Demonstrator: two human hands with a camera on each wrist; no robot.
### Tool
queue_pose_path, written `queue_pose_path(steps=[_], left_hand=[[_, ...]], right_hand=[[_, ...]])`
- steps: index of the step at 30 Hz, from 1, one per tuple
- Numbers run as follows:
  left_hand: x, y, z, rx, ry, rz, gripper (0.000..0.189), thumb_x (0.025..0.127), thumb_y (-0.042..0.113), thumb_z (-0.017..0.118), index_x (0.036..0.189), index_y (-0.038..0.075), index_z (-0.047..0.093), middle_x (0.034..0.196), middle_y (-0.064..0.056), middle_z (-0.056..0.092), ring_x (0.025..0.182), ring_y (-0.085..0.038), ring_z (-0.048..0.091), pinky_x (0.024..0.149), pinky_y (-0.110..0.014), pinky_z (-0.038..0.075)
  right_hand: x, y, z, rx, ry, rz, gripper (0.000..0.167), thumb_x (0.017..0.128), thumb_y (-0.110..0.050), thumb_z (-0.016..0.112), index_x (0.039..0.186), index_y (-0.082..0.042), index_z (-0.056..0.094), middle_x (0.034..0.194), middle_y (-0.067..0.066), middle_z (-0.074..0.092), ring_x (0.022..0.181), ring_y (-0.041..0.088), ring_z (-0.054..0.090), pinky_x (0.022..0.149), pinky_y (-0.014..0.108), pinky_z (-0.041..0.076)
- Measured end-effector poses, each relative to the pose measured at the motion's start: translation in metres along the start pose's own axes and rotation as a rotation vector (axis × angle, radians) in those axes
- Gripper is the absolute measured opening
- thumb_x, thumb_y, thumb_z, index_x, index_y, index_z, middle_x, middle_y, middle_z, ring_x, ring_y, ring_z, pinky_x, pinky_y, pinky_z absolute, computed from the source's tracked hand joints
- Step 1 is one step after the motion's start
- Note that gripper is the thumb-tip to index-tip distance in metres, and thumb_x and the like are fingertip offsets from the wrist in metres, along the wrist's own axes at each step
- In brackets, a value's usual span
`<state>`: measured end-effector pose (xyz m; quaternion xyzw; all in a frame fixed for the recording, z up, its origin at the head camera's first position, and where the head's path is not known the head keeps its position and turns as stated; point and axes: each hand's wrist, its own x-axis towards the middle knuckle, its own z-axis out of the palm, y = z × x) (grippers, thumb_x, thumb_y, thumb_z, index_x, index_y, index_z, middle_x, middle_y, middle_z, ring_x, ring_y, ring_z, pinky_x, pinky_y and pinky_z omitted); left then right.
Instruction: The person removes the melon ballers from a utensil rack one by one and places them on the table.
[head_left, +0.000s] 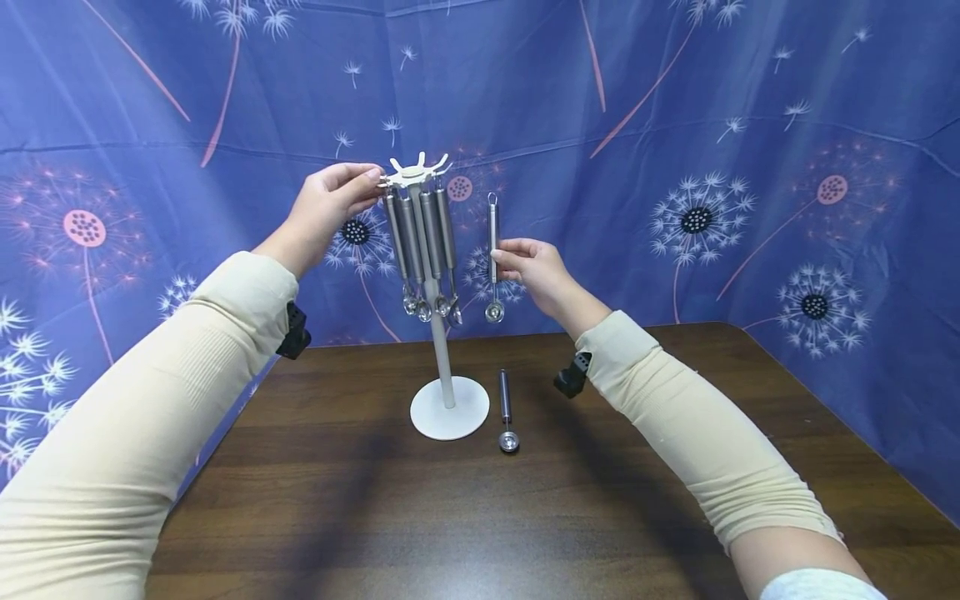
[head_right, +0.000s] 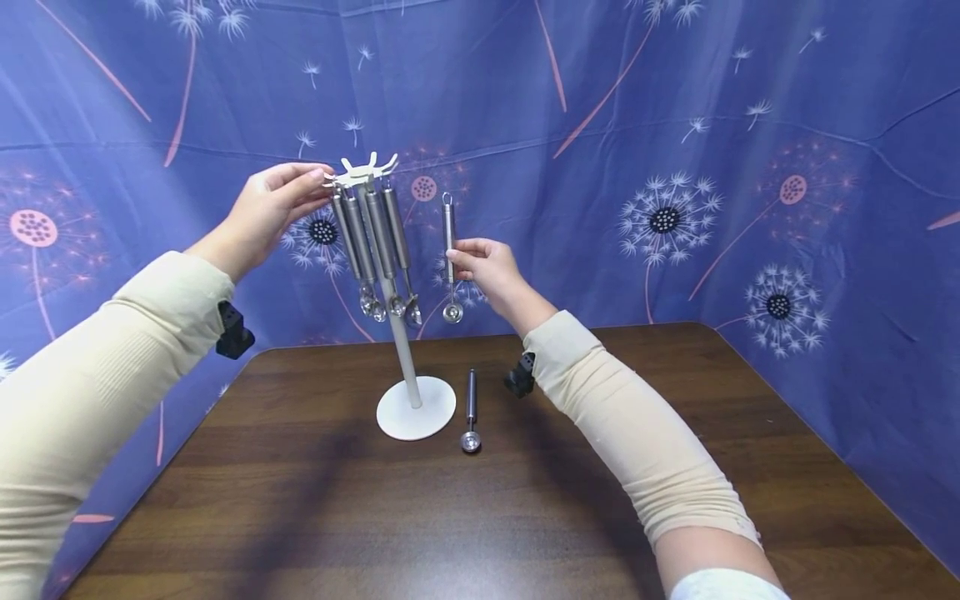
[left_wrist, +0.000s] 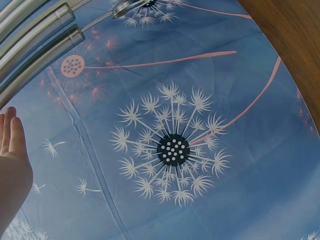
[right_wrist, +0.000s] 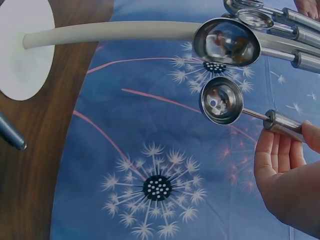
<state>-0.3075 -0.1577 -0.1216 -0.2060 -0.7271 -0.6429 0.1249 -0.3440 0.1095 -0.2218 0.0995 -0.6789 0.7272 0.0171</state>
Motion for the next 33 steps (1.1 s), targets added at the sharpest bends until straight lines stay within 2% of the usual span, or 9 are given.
queue_pose_path(steps=[8, 13, 22, 33], left_hand=[[0.000, 0.001, 0.002, -0.001, 0.029, 0.021, 0.042, 0.094, 0.017, 0.064, 0.126, -0.009, 0.054, 0.093, 0.008, 0.067, 0.091, -0.004, 0.065, 0.107, -0.029, 0.044], [-0.001, 0.001, 0.002, 0.006, 0.037, 0.027, 0.040, 0.093, 0.017, 0.065, 0.124, -0.007, 0.056, 0.090, 0.009, 0.068, 0.090, -0.003, 0.065, 0.106, -0.030, 0.044], [-0.001, 0.001, 0.002, 0.076, 0.058, 0.026, 0.038, 0.093, 0.019, 0.067, 0.121, -0.005, 0.059, 0.086, 0.011, 0.069, 0.088, -0.002, 0.065, 0.106, -0.031, 0.045], [0.000, 0.000, 0.001, 0.122, 0.076, 0.026, 0.038, 0.092, 0.023, 0.067, 0.119, -0.002, 0.061, 0.086, 0.011, 0.069, 0.088, -0.001, 0.065, 0.106, -0.034, 0.045]], right_hand=[[-0.002, 0.008, -0.009, -0.036, 0.004, 0.041, 0.041, 0.096, -0.013, 0.061, 0.133, 0.003, 0.052, 0.102, 0.003, 0.061, 0.085, 0.011, 0.061, 0.100, 0.036, 0.049], [-0.003, 0.014, -0.015, -0.050, 0.009, 0.059, 0.040, 0.096, -0.013, 0.061, 0.132, 0.003, 0.053, 0.111, 0.004, 0.060, 0.087, 0.010, 0.061, 0.096, 0.032, 0.051], [-0.007, 0.025, -0.023, -0.051, 0.019, 0.071, 0.040, 0.095, -0.009, 0.061, 0.130, 0.007, 0.052, 0.092, -0.002, 0.061, 0.078, 0.009, 0.060, 0.084, 0.025, 0.055], [-0.010, 0.038, -0.028, -0.073, 0.025, 0.109, 0.037, 0.094, -0.008, 0.062, 0.127, 0.007, 0.054, 0.092, -0.002, 0.061, 0.078, 0.010, 0.061, 0.084, 0.026, 0.056]])
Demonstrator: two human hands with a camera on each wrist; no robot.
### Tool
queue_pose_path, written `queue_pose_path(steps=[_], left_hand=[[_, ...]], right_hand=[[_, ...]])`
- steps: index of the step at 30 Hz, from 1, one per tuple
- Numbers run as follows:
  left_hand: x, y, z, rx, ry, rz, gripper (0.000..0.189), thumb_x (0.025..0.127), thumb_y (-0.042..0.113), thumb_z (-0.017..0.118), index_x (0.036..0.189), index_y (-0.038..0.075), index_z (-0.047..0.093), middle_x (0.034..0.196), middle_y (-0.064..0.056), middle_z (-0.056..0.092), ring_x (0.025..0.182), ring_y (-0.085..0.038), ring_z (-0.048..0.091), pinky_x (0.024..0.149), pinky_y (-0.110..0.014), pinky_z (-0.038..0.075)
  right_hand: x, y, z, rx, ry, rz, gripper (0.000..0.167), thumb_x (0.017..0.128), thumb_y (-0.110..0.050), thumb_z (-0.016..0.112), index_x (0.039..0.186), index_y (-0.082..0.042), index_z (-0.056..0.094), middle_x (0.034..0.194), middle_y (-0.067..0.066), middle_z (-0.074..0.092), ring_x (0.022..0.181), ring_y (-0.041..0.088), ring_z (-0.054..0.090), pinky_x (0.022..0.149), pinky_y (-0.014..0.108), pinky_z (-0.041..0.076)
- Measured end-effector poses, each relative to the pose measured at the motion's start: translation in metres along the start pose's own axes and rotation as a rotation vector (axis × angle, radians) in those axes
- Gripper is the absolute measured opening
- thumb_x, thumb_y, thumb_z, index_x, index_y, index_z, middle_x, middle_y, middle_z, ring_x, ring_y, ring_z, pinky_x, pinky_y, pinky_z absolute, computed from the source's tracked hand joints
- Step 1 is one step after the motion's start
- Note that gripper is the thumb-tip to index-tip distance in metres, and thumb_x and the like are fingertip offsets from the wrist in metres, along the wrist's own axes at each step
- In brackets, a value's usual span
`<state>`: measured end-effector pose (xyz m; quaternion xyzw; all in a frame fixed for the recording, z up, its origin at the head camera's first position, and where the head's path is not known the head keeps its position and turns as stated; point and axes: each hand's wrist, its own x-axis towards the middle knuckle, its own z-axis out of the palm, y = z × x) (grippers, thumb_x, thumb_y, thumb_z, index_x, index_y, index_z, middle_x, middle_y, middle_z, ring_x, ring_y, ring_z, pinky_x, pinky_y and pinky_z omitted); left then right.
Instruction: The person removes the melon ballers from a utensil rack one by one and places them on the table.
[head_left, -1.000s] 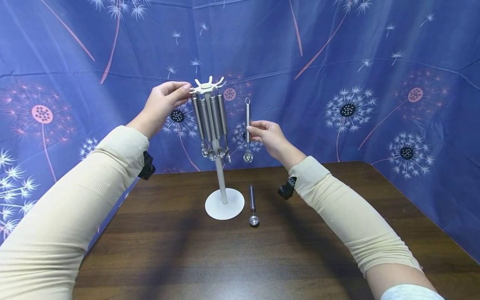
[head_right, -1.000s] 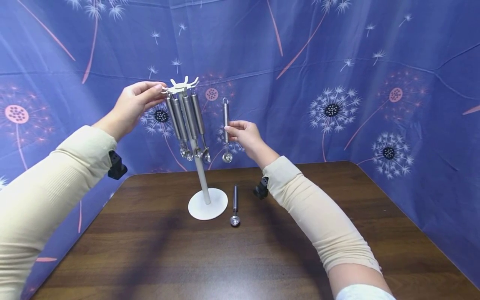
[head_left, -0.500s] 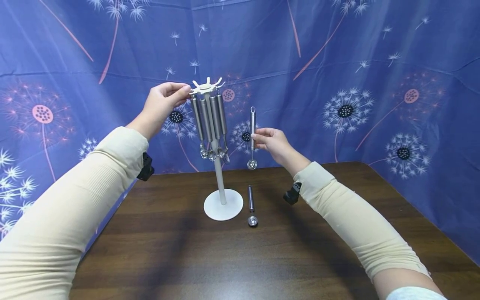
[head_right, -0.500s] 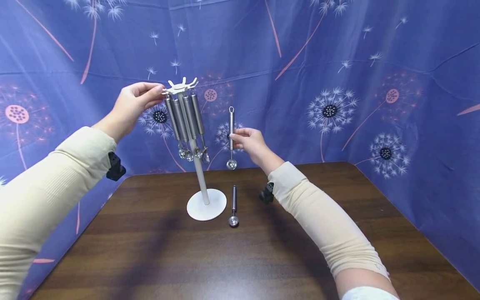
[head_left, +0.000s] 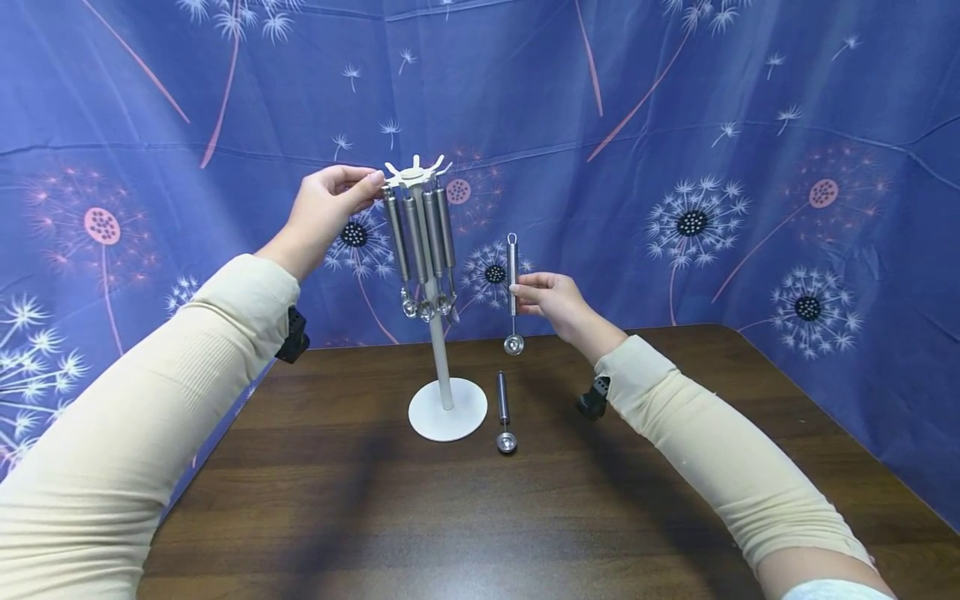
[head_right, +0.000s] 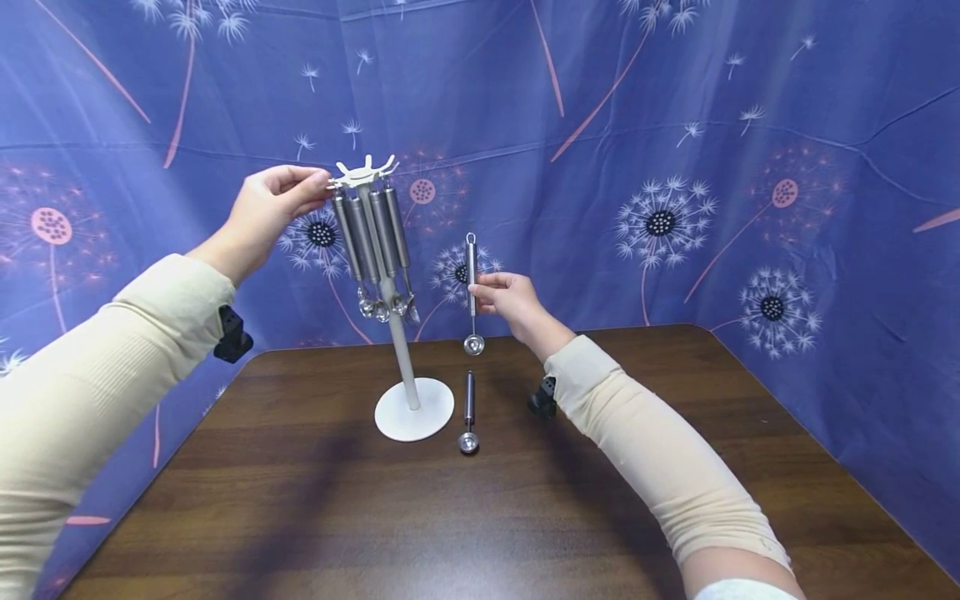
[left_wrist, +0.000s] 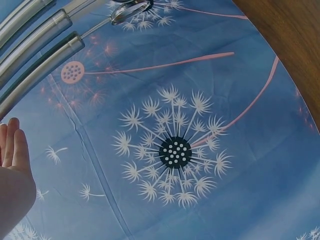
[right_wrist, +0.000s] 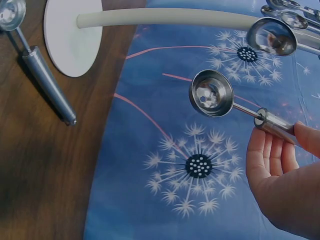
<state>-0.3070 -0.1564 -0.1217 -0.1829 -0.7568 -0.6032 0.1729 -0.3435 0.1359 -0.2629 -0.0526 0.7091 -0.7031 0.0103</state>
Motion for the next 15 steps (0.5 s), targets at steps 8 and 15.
queue_pose_path(steps=[8, 15], left_hand=[[-0.001, 0.000, 0.000, 0.031, 0.000, 0.010, 0.038, 0.092, 0.025, 0.067, 0.118, -0.001, 0.061, 0.085, 0.012, 0.069, 0.089, -0.002, 0.065, 0.106, -0.035, 0.044], [-0.002, -0.001, 0.001, 0.042, 0.011, 0.026, 0.034, 0.093, 0.026, 0.067, 0.116, 0.001, 0.063, 0.085, 0.013, 0.068, 0.089, -0.002, 0.064, 0.104, -0.033, 0.046]], right_hand=[[-0.002, 0.012, -0.002, -0.023, -0.003, 0.040, 0.038, 0.094, -0.010, 0.063, 0.127, 0.007, 0.054, 0.096, 0.000, 0.060, 0.082, 0.013, 0.060, 0.095, 0.032, 0.053], [-0.006, 0.025, -0.001, -0.044, -0.005, 0.087, 0.039, 0.095, -0.008, 0.061, 0.129, 0.009, 0.053, 0.104, 0.006, 0.059, 0.078, 0.010, 0.061, 0.102, 0.041, 0.048]])
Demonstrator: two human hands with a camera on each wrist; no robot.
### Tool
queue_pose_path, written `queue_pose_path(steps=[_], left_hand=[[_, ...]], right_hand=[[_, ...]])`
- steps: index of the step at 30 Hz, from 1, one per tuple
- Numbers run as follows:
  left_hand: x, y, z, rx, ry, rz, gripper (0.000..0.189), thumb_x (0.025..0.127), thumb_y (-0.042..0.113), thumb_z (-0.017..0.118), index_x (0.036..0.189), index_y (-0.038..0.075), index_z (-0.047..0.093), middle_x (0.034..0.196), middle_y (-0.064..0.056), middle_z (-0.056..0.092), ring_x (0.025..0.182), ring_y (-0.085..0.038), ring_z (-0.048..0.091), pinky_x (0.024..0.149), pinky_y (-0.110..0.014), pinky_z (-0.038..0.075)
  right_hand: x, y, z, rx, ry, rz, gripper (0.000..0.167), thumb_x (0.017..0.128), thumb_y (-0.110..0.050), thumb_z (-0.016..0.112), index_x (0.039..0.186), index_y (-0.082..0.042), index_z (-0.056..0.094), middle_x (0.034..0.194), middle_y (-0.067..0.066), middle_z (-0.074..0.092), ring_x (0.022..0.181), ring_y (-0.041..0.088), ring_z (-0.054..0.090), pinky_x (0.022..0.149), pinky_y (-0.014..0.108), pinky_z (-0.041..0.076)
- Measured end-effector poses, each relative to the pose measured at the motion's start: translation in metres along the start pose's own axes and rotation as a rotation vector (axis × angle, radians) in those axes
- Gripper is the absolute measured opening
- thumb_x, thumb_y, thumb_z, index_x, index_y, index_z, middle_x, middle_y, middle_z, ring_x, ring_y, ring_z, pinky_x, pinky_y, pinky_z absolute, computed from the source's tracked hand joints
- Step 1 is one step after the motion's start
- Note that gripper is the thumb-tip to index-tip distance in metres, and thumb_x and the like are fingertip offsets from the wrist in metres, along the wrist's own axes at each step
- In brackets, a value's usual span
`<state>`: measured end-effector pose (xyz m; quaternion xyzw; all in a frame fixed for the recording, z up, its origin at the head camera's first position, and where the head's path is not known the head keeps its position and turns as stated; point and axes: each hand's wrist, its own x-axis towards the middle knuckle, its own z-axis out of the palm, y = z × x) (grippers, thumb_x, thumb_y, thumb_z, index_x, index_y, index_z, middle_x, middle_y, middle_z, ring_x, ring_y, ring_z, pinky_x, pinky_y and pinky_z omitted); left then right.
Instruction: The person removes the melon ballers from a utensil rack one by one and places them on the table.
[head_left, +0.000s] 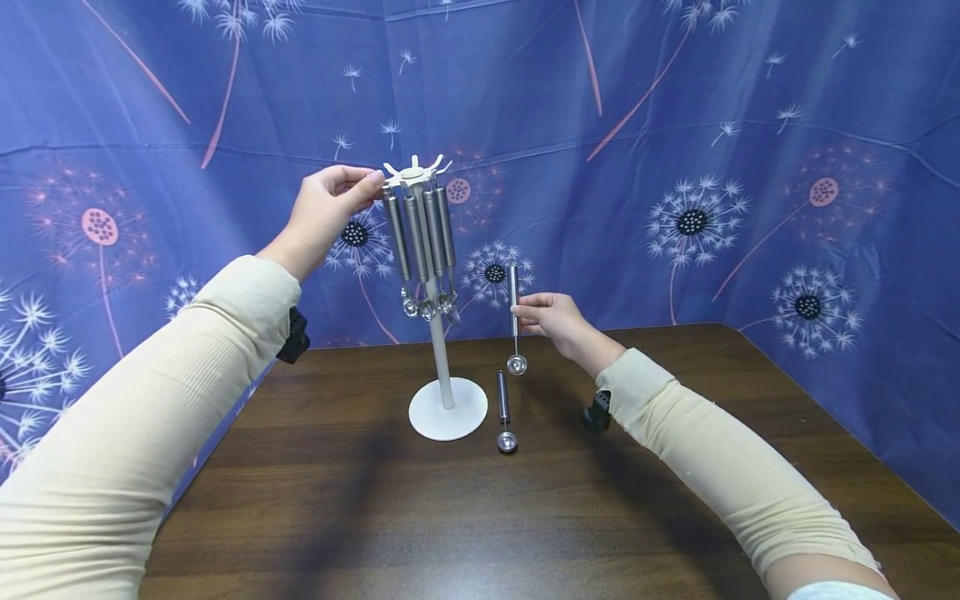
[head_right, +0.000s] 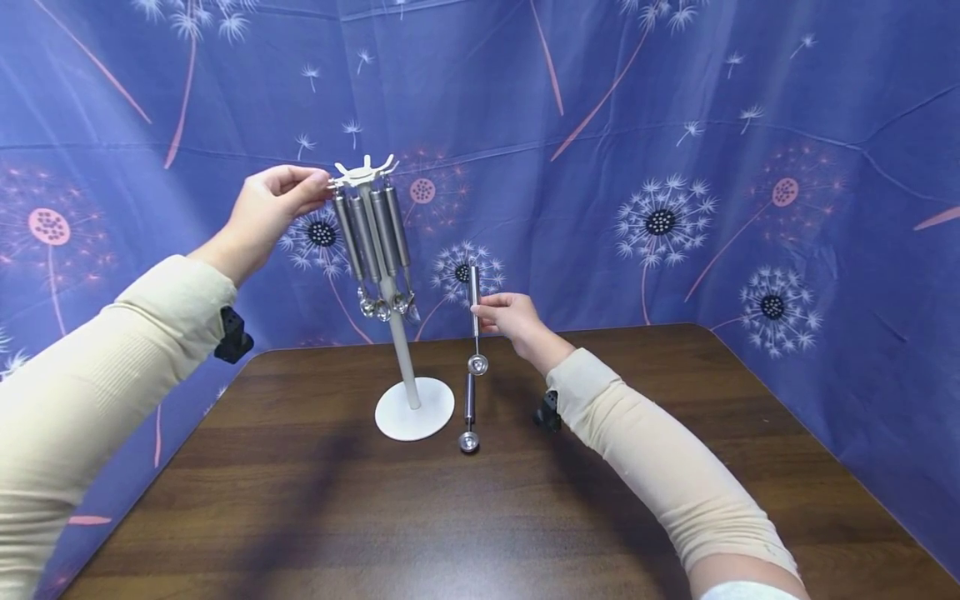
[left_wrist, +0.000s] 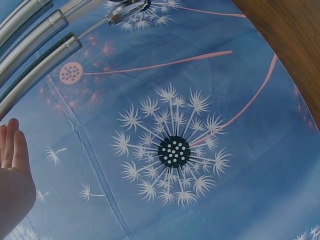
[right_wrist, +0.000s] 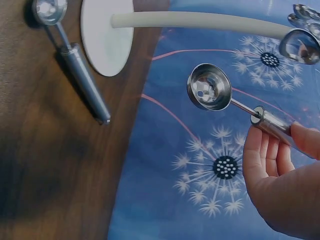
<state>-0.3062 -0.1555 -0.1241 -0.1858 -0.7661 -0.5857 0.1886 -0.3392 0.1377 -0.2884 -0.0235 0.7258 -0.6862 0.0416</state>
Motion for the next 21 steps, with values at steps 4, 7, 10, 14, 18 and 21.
queue_pose_path(steps=[4, 7, 10, 14, 18, 21], left_hand=[[0.000, -0.002, 0.000, -0.003, 0.007, 0.018, 0.030, 0.093, 0.025, 0.067, 0.112, 0.003, 0.064, 0.085, 0.012, 0.068, 0.088, -0.001, 0.064, 0.104, -0.034, 0.046], [0.001, -0.003, 0.000, -0.014, 0.009, 0.025, 0.029, 0.093, 0.024, 0.067, 0.112, 0.003, 0.064, 0.085, 0.012, 0.069, 0.088, -0.001, 0.064, 0.105, -0.037, 0.045], [0.000, -0.003, 0.000, -0.015, 0.011, 0.023, 0.030, 0.093, 0.024, 0.067, 0.113, 0.002, 0.064, 0.085, 0.012, 0.069, 0.088, -0.002, 0.065, 0.105, -0.036, 0.045], [0.000, -0.002, 0.001, -0.001, 0.012, 0.018, 0.032, 0.093, 0.025, 0.066, 0.115, 0.002, 0.063, 0.086, 0.012, 0.068, 0.088, -0.001, 0.064, 0.103, -0.033, 0.046], [0.000, -0.002, 0.002, -0.014, 0.013, 0.017, 0.031, 0.094, 0.024, 0.065, 0.115, 0.001, 0.063, 0.086, 0.011, 0.068, 0.089, -0.002, 0.064, 0.104, -0.034, 0.046], [-0.001, -0.002, 0.001, -0.020, 0.013, 0.021, 0.031, 0.094, 0.024, 0.066, 0.115, 0.001, 0.063, 0.086, 0.011, 0.068, 0.089, -0.002, 0.064, 0.104, -0.034, 0.046]], right_hand=[[0.000, 0.008, 0.001, -0.006, 0.006, 0.024, 0.038, 0.095, -0.007, 0.060, 0.128, 0.010, 0.053, 0.103, 0.006, 0.058, 0.076, 0.009, 0.062, 0.101, 0.040, 0.049], [-0.001, 0.013, 0.000, -0.010, 0.006, 0.042, 0.037, 0.095, -0.007, 0.060, 0.127, 0.010, 0.053, 0.102, 0.006, 0.059, 0.076, 0.009, 0.061, 0.100, 0.039, 0.050], [-0.001, 0.019, -0.001, -0.017, 0.005, 0.061, 0.037, 0.095, -0.008, 0.061, 0.126, 0.010, 0.053, 0.103, 0.006, 0.058, 0.077, 0.010, 0.061, 0.099, 0.038, 0.050], [0.000, 0.027, -0.002, -0.018, 0.004, 0.074, 0.038, 0.095, -0.008, 0.061, 0.127, 0.010, 0.052, 0.101, 0.005, 0.059, 0.076, 0.010, 0.060, 0.101, 0.040, 0.049], [0.001, 0.034, -0.003, -0.018, 0.008, 0.089, 0.039, 0.093, -0.007, 0.063, 0.127, 0.010, 0.053, 0.092, 0.001, 0.061, 0.072, 0.008, 0.061, 0.095, 0.037, 0.053], [0.002, 0.039, -0.005, -0.022, 0.002, 0.108, 0.039, 0.093, -0.008, 0.064, 0.126, 0.010, 0.054, 0.089, 0.000, 0.061, 0.071, 0.008, 0.060, 0.092, 0.035, 0.055]])
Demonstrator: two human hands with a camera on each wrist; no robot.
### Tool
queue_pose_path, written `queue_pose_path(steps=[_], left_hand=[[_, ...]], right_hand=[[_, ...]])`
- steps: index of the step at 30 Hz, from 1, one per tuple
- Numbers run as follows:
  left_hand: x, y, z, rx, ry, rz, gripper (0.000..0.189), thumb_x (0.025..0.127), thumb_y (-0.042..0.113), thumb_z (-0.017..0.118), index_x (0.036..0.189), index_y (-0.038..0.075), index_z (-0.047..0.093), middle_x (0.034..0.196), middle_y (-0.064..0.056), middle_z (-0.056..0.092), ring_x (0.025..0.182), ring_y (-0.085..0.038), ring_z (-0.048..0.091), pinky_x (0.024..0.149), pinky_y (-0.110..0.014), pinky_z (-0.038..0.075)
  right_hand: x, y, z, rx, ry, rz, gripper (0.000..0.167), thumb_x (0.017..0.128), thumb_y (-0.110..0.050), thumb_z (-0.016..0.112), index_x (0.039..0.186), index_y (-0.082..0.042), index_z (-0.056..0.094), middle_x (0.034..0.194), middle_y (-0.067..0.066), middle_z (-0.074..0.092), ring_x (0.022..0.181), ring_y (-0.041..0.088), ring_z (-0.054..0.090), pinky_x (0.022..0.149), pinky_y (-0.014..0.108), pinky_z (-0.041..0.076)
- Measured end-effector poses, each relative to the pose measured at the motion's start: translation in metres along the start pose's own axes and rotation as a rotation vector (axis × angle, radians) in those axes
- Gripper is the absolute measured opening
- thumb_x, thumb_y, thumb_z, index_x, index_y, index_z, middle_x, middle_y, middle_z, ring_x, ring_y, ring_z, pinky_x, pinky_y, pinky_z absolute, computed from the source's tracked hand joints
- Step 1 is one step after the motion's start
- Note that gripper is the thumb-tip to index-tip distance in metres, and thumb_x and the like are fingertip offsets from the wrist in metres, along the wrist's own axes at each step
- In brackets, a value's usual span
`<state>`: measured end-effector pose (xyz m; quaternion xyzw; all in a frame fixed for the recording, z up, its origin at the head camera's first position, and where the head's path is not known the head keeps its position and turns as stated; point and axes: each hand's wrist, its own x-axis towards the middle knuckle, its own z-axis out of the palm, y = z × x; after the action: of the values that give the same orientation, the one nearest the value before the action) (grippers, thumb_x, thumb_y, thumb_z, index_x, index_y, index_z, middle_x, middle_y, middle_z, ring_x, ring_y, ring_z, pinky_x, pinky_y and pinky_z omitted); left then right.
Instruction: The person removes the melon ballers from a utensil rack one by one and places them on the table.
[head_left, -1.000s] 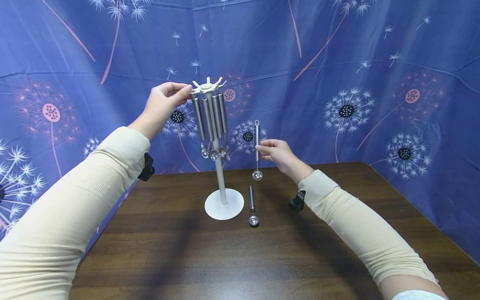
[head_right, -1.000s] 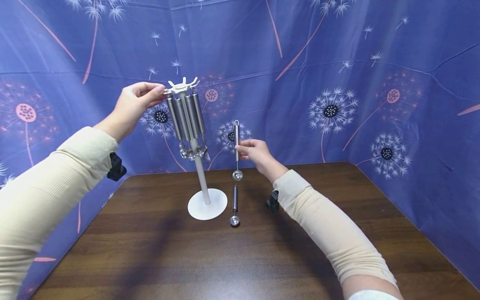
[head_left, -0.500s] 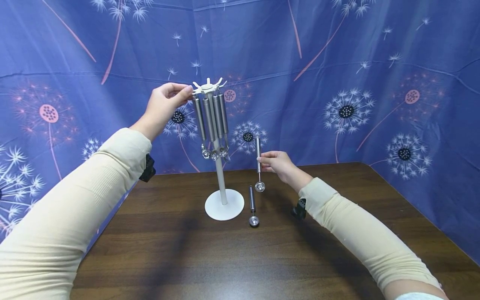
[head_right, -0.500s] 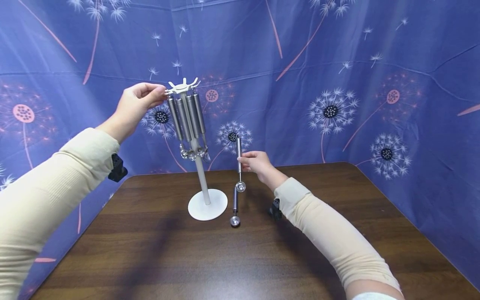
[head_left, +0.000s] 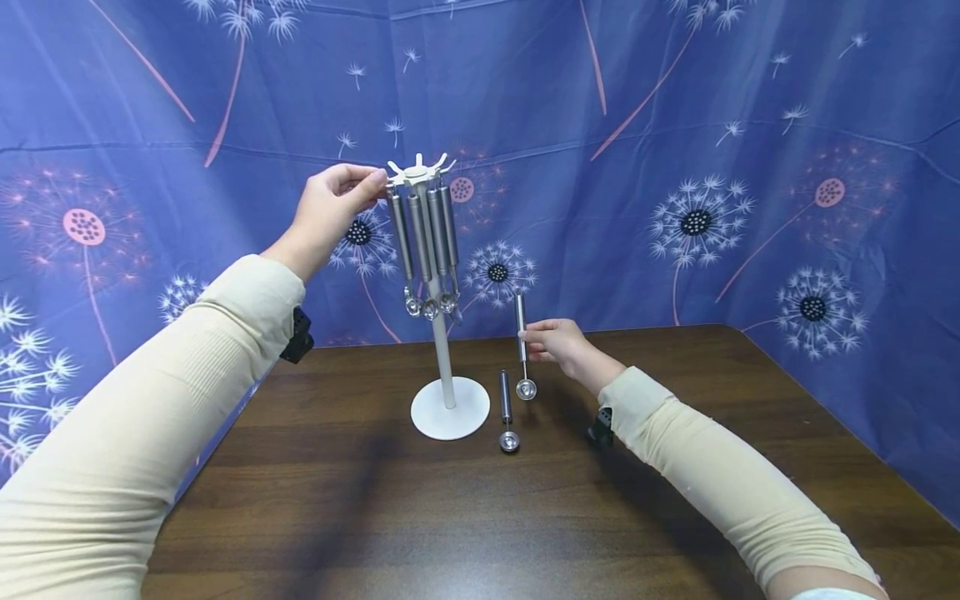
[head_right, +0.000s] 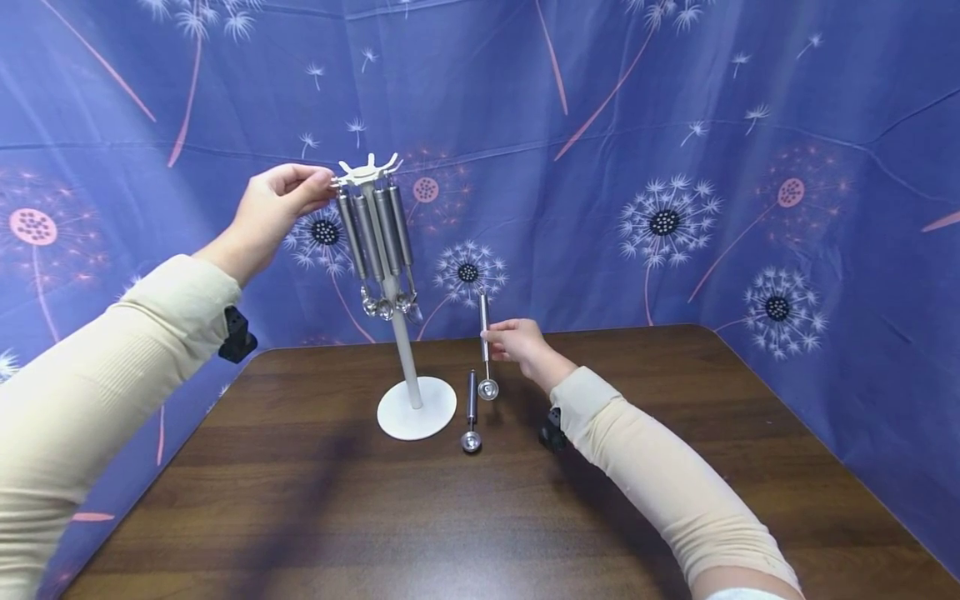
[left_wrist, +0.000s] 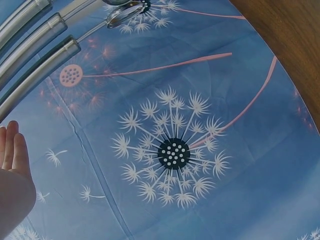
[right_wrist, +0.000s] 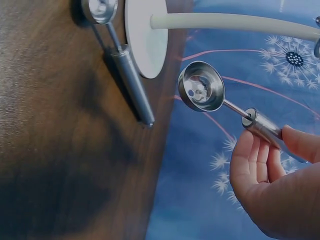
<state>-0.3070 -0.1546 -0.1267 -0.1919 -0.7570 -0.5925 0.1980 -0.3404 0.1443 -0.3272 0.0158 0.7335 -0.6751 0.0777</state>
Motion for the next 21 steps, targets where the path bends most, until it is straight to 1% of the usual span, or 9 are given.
queue_pose_path(steps=[3, 4, 6, 8, 11, 17, 21], left_hand=[[0.000, 0.000, 0.000, 0.007, 0.003, 0.006, 0.031, 0.094, 0.024, 0.066, 0.115, 0.001, 0.063, 0.085, 0.012, 0.068, 0.089, -0.002, 0.064, 0.104, -0.034, 0.046], [0.000, 0.000, 0.000, 0.009, 0.004, 0.008, 0.031, 0.094, 0.024, 0.065, 0.115, 0.001, 0.063, 0.085, 0.012, 0.068, 0.089, -0.002, 0.064, 0.104, -0.034, 0.046], [0.000, -0.001, 0.000, 0.013, 0.008, 0.011, 0.031, 0.094, 0.024, 0.065, 0.115, 0.001, 0.063, 0.085, 0.012, 0.068, 0.090, -0.003, 0.064, 0.104, -0.033, 0.046], [0.000, -0.001, 0.001, 0.021, 0.011, 0.012, 0.032, 0.094, 0.024, 0.065, 0.115, 0.001, 0.063, 0.085, 0.012, 0.067, 0.090, -0.003, 0.064, 0.104, -0.033, 0.046], [0.000, 0.000, 0.001, 0.032, 0.014, 0.012, 0.033, 0.094, 0.025, 0.065, 0.116, 0.000, 0.063, 0.085, 0.012, 0.067, 0.090, -0.003, 0.063, 0.103, -0.033, 0.046], [0.000, 0.000, 0.002, 0.035, 0.018, 0.007, 0.034, 0.094, 0.025, 0.065, 0.117, 0.000, 0.062, 0.085, 0.013, 0.067, 0.090, -0.003, 0.063, 0.103, -0.032, 0.046], [0.000, 0.000, 0.003, 0.027, 0.020, 0.007, 0.033, 0.094, 0.025, 0.065, 0.116, 0.000, 0.063, 0.086, 0.013, 0.067, 0.090, -0.002, 0.063, 0.103, -0.032, 0.046]], right_hand=[[0.001, 0.006, -0.001, -0.006, -0.005, 0.021, 0.039, 0.093, -0.008, 0.064, 0.126, 0.009, 0.054, 0.089, 0.000, 0.061, 0.071, 0.008, 0.060, 0.088, 0.033, 0.056], [0.002, 0.007, -0.001, -0.007, -0.007, 0.029, 0.039, 0.093, -0.008, 0.064, 0.126, 0.009, 0.054, 0.089, 0.000, 0.062, 0.071, 0.009, 0.060, 0.085, 0.031, 0.057], [0.002, 0.011, -0.001, -0.009, -0.008, 0.045, 0.039, 0.093, -0.008, 0.064, 0.126, 0.008, 0.054, 0.085, -0.001, 0.062, 0.070, 0.009, 0.060, 0.078, 0.027, 0.058], [0.004, 0.015, -0.001, -0.004, -0.011, 0.056, 0.038, 0.092, -0.007, 0.064, 0.125, 0.008, 0.054, 0.081, -0.002, 0.062, 0.069, 0.009, 0.061, 0.076, 0.026, 0.059], [0.005, 0.019, -0.002, -0.007, -0.016, 0.067, 0.036, 0.092, -0.007, 0.064, 0.124, 0.008, 0.054, 0.078, -0.002, 0.062, 0.067, 0.009, 0.060, 0.075, 0.027, 0.059], [0.004, 0.027, -0.002, -0.034, -0.018, 0.084, 0.037, 0.092, -0.006, 0.064, 0.125, 0.009, 0.054, 0.077, 0.000, 0.061, 0.065, 0.009, 0.060, 0.081, 0.031, 0.059], [0.004, 0.034, -0.003, -0.047, -0.029, 0.097, 0.038, 0.092, -0.005, 0.064, 0.125, 0.010, 0.053, 0.076, 0.000, 0.061, 0.065, 0.009, 0.059, 0.073, 0.027, 0.059]])
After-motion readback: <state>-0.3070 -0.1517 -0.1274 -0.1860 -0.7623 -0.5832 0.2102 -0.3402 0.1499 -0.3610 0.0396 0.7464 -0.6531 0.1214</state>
